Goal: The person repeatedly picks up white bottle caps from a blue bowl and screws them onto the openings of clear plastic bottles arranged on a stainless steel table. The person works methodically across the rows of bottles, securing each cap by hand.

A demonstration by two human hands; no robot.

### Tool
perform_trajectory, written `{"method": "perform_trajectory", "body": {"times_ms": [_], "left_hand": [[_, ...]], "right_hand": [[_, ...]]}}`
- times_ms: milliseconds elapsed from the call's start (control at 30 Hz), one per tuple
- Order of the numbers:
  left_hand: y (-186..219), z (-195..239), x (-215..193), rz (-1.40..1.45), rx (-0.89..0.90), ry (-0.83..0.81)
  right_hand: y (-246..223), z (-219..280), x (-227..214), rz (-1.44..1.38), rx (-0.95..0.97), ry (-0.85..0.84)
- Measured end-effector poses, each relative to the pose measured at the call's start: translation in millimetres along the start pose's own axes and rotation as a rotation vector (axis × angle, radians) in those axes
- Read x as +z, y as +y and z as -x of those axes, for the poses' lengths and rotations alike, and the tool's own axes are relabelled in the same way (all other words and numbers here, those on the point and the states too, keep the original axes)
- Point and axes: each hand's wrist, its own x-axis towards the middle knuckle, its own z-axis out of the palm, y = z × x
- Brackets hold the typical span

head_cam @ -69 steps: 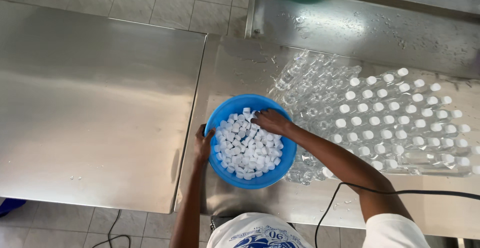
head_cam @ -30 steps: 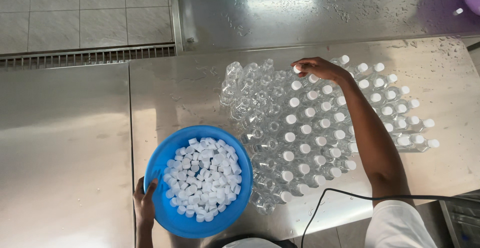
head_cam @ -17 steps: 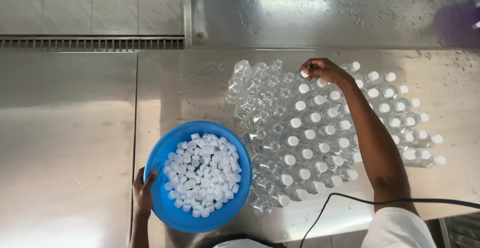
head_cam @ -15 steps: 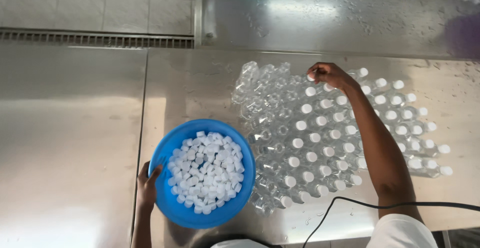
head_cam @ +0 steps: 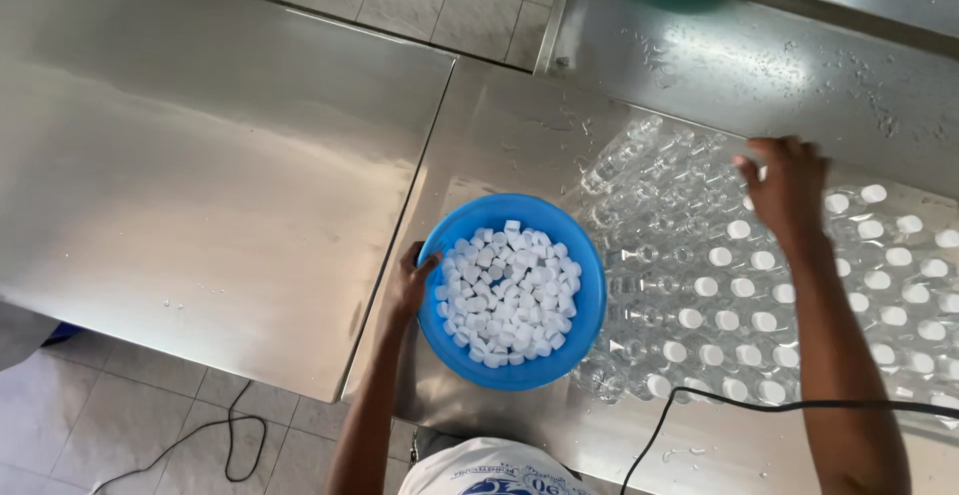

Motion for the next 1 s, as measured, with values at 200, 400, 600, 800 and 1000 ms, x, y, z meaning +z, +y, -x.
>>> {"method": "perform_trajectory", "body": {"times_ms": [200, 400, 600, 800, 1000], "left_hand": [[-42.3, -26.4, 0.1, -0.052, 0.037, -0.019], [-16.1, -10.6, 5.8, -0.025, -0.006, 0.000], [-45.9, -25.7, 0.0, -0.037, 0.014, -0.005], [-30.2, -17.6, -2.0, -0.069, -0.014, -0.001], [14.8, 3.0, -4.2, -0.050, -0.119, 0.001]], "right_hand": [[-270.7, 13.1, -92.9, -0.733, -0.363, -0.569], [-353.9, 24.9, 14.6, -0.174, -0.790, -0.263], [-367.9, 37.3, 26.6, -0.193, -0.741, -0.206], [-335.8, 37.0, -66.4, -0.789, -0.435, -0.499], [-200.6, 9.3, -148.0, -0.825, -0.004, -0.378]]}}
